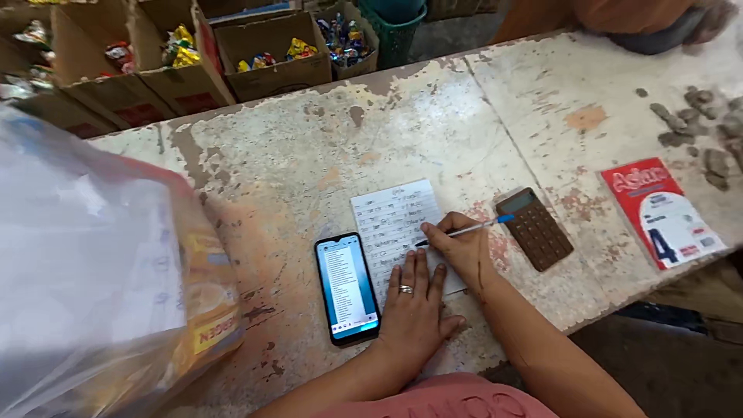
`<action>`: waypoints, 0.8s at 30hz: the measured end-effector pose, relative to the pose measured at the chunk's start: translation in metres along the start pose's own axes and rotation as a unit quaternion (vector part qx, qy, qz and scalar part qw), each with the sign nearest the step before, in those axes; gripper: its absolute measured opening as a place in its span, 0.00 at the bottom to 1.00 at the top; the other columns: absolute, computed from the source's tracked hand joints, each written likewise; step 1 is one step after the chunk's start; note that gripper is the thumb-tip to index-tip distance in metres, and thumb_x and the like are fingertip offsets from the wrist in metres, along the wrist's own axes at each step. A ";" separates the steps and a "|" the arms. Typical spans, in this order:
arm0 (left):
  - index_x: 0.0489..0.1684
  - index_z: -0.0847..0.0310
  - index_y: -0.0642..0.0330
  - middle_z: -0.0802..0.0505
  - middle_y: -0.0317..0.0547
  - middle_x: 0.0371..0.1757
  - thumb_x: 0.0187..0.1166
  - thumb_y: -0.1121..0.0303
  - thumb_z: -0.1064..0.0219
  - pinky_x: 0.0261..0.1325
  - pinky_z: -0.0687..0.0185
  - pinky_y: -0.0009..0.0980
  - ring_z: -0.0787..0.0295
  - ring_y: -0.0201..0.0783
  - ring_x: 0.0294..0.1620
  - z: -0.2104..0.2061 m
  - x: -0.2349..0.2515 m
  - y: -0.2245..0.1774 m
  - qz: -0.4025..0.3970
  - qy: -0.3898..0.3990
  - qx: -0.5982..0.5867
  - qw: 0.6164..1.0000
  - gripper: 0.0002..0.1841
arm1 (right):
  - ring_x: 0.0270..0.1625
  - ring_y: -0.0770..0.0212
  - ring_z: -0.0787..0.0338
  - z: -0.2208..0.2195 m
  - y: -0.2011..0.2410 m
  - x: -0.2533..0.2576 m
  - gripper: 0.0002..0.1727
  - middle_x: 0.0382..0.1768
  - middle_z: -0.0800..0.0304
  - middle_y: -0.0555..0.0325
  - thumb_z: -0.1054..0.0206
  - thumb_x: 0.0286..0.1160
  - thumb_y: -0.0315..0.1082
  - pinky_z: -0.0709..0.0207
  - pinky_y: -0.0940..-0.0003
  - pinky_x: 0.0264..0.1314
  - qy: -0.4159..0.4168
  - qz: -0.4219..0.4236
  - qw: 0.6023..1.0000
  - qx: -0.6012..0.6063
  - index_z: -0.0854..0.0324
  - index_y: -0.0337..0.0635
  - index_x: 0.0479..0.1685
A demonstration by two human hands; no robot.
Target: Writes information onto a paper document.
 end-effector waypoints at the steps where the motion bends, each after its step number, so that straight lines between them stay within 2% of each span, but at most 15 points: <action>1: 0.86 0.31 0.59 0.32 0.67 0.88 0.79 0.30 0.51 0.86 0.44 0.62 0.39 0.65 0.89 -0.001 0.000 0.000 -0.002 -0.006 0.000 1.000 0.46 | 0.16 0.77 0.22 0.000 -0.001 0.000 0.16 0.14 0.20 0.66 0.24 0.73 0.31 0.27 0.81 0.21 0.001 -0.005 1.000 0.005 0.24 0.43 0.20; 15: 0.82 0.26 0.59 0.26 0.68 0.84 0.77 0.28 0.53 0.82 0.39 0.65 0.32 0.68 0.85 -0.001 0.000 0.001 -0.010 -0.041 0.022 0.999 0.46 | 0.15 0.79 0.25 -0.003 -0.006 0.000 0.17 0.12 0.24 0.68 0.27 0.71 0.29 0.32 0.83 0.19 0.000 0.014 1.000 0.019 0.26 0.44 0.15; 24: 0.83 0.27 0.59 0.28 0.68 0.85 0.77 0.28 0.54 0.83 0.40 0.65 0.34 0.67 0.86 -0.001 0.000 0.001 -0.010 -0.036 0.027 0.999 0.47 | 0.15 0.78 0.29 -0.002 -0.001 -0.001 0.17 0.12 0.27 0.67 0.27 0.70 0.26 0.35 0.82 0.20 0.011 -0.013 1.000 -0.009 0.27 0.43 0.15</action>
Point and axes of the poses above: each hand's wrist, its own x-axis towards the middle knuckle, its own z-axis out of the back of the hand, y = z × x, the point moved 6 cm from there along x, towards the middle knuckle
